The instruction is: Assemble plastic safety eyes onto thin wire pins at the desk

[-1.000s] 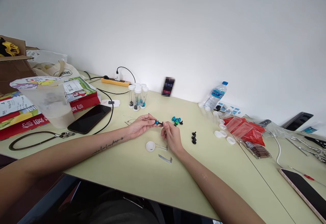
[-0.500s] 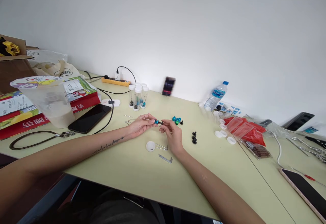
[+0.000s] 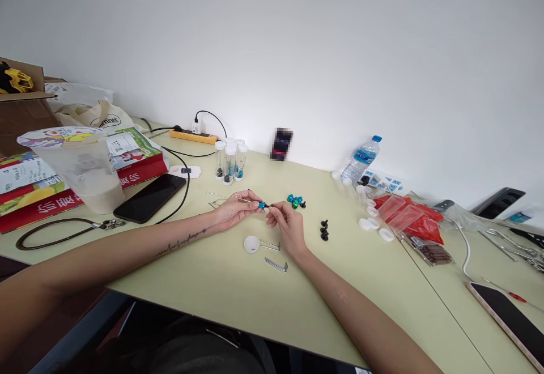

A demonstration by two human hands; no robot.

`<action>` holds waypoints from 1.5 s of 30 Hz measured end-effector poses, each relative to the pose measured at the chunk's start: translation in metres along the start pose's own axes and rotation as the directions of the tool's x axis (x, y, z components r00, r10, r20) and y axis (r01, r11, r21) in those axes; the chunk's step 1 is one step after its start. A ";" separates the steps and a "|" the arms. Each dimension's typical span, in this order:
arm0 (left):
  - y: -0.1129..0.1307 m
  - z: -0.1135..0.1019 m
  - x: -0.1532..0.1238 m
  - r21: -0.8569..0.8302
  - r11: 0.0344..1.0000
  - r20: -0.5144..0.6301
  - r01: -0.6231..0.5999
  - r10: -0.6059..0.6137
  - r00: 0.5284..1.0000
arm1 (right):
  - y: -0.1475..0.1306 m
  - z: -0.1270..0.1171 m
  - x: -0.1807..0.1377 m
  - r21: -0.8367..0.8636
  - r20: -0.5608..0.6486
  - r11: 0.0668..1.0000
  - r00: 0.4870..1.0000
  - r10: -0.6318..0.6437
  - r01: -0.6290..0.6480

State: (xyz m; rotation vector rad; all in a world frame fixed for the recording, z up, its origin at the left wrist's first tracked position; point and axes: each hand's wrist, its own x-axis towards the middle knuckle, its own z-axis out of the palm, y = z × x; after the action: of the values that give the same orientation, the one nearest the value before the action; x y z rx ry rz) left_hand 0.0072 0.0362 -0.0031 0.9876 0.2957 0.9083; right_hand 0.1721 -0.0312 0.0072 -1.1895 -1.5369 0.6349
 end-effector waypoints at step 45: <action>-0.004 -0.003 0.002 -0.006 1.000 -0.055 -0.008 0.008 0.998 | 0.006 0.000 0.004 0.065 -0.019 0.997 0.999 -0.030 0.031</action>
State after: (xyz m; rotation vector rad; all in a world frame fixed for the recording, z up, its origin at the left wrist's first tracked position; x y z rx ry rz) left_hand 0.0089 0.0389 -0.0076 0.9594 0.3354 0.9441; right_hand 0.1740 -0.0252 0.0037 -1.1181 -1.5057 0.6479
